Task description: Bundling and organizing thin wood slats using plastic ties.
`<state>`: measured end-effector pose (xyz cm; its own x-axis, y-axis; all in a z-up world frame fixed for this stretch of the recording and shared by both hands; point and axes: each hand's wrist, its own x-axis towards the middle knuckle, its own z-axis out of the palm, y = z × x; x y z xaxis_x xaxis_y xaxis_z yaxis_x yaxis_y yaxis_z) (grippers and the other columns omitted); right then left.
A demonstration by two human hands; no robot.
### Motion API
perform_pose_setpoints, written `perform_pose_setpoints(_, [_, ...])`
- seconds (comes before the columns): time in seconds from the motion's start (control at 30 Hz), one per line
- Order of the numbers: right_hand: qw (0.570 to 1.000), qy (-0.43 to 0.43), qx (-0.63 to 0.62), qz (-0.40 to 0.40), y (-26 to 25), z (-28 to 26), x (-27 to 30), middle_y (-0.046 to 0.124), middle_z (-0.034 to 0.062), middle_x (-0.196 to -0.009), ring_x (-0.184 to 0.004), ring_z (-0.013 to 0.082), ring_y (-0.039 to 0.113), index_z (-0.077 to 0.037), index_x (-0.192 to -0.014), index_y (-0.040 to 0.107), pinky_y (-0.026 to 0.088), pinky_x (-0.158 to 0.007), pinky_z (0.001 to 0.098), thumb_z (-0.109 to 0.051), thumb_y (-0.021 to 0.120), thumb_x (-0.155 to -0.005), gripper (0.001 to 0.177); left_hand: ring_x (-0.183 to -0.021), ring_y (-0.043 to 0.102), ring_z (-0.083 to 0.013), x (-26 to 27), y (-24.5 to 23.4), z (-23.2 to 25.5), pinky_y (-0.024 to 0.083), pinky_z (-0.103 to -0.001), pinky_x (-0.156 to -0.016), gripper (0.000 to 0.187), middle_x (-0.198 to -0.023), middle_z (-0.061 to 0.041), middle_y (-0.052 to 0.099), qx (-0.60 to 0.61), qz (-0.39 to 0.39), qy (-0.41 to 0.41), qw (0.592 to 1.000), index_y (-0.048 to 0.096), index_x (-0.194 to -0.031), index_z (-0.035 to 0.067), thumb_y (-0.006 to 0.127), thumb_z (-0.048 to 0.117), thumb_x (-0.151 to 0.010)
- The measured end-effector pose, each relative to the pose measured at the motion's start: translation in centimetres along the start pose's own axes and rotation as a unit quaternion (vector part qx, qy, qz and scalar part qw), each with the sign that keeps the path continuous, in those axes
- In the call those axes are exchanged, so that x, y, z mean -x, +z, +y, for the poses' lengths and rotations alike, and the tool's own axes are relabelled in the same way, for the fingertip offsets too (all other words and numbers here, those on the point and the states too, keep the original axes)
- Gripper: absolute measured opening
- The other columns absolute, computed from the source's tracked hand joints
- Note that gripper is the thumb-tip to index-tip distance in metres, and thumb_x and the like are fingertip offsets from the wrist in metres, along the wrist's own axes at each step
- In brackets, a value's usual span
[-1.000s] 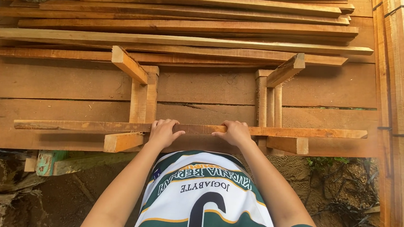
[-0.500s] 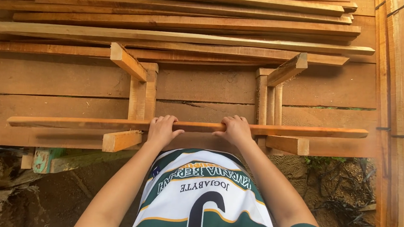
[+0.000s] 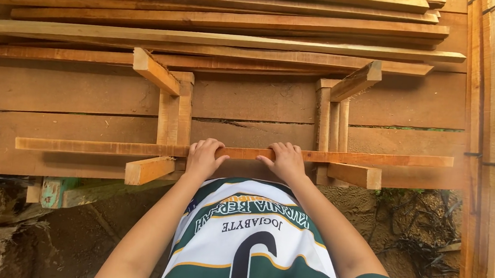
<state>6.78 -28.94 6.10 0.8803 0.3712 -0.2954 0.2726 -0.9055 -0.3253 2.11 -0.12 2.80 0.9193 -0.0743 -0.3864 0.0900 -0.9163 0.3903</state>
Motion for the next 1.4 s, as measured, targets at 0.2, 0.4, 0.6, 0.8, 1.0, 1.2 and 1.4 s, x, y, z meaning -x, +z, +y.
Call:
perform_pose_setpoints(0.2, [0.99,0.039,-0.014,-0.136,-0.3,0.6,-1.8,0.076,0.0004,-0.111,-0.11,0.0218,0.07,-0.022,-0.118,0.071,0.046,-0.097,0.0416,-0.069,0.056,-0.092,0.055,-0.127,0.059,-0.0212,-2.4,-0.5,-0.5,0.032,-0.048,-0.114,0.04,-0.126,0.006,0.07,-0.005,-0.149,-0.046,0.988,0.063,-0.13,0.033,0.066,0.051,-0.094])
perform_pose_setpoints(0.4, [0.963,0.097,-0.038,-0.247,-3.2,-0.2,-3.1,0.077,0.0081,-0.111,-0.115,0.0297,0.07,-0.025,-0.115,0.075,0.054,-0.096,0.0426,-0.081,0.057,-0.082,0.067,-0.126,0.062,-0.024,-3.5,-0.9,-0.9,0.038,-0.047,-0.108,0.043,-0.126,0.004,0.072,-0.007,-0.198,-0.057,0.979,0.067,-0.128,0.033,0.065,0.056,-0.092])
perform_pose_setpoints(0.6, [0.964,0.1,-0.04,-0.243,-3.4,-0.3,-3.1,0.078,0.0085,-0.109,-0.114,0.0296,0.071,-0.024,-0.114,0.076,0.055,-0.095,0.0416,-0.079,0.06,-0.082,0.066,-0.125,0.064,-0.0226,-3.3,-2.1,-0.2,0.04,-0.046,-0.106,0.041,-0.125,0.005,0.073,-0.014,-0.199,-0.073,0.977,0.069,-0.125,0.034,0.066,0.056,-0.091])
perform_pose_setpoints(0.8, [0.955,0.097,-0.038,-0.279,-1.8,0.6,-3.8,0.075,0.01,-0.117,-0.121,0.0303,0.067,-0.026,-0.119,0.073,0.053,-0.099,0.0423,-0.084,0.057,-0.078,0.072,-0.127,0.062,-0.0228,-3.5,-1.1,-0.8,0.039,-0.046,-0.107,0.043,-0.127,0.005,0.071,-0.018,-0.212,-0.059,0.975,0.066,-0.129,0.036,0.063,0.06,-0.093])
perform_pose_setpoints(1.0, [0.955,0.099,-0.017,-0.278,-2.4,0.3,-4.0,0.076,0.0067,-0.115,-0.12,0.028,0.068,-0.029,-0.116,0.075,0.053,-0.099,0.0403,-0.087,0.062,-0.071,0.075,-0.13,0.061,-0.0198,-4.3,-2.8,-0.2,0.039,-0.045,-0.107,0.046,-0.131,0.008,0.07,-0.018,-0.238,-0.089,0.967,0.067,-0.128,0.038,0.065,0.062,-0.089])
perform_pose_setpoints(1.2, [0.977,0.048,-0.022,-0.209,-1.4,0.9,-2.7,0.077,0.0104,-0.107,-0.11,0.0306,0.072,-0.022,-0.114,0.072,0.052,-0.098,0.0434,-0.073,0.063,-0.081,0.061,-0.123,0.066,-0.0216,-4.8,-1.2,-0.4,0.047,-0.043,-0.102,0.042,-0.119,0.007,0.075,-0.007,-0.209,-0.054,0.976,0.071,-0.119,0.034,0.07,0.057,-0.084])
perform_pose_setpoints(1.4, [0.999,0.0,0.02,-0.037,2.8,1.6,-1.3,0.072,0.0081,-0.087,-0.094,0.029,0.074,-0.018,-0.1,0.056,0.053,-0.087,0.0435,-0.055,0.078,-0.076,0.049,-0.115,0.07,-0.0303,-1.5,-5.0,3.1,0.044,-0.043,-0.101,0.044,-0.108,-0.009,0.077,0.055,-0.162,-0.029,0.985,0.06,-0.11,0.019,0.07,0.055,-0.087])
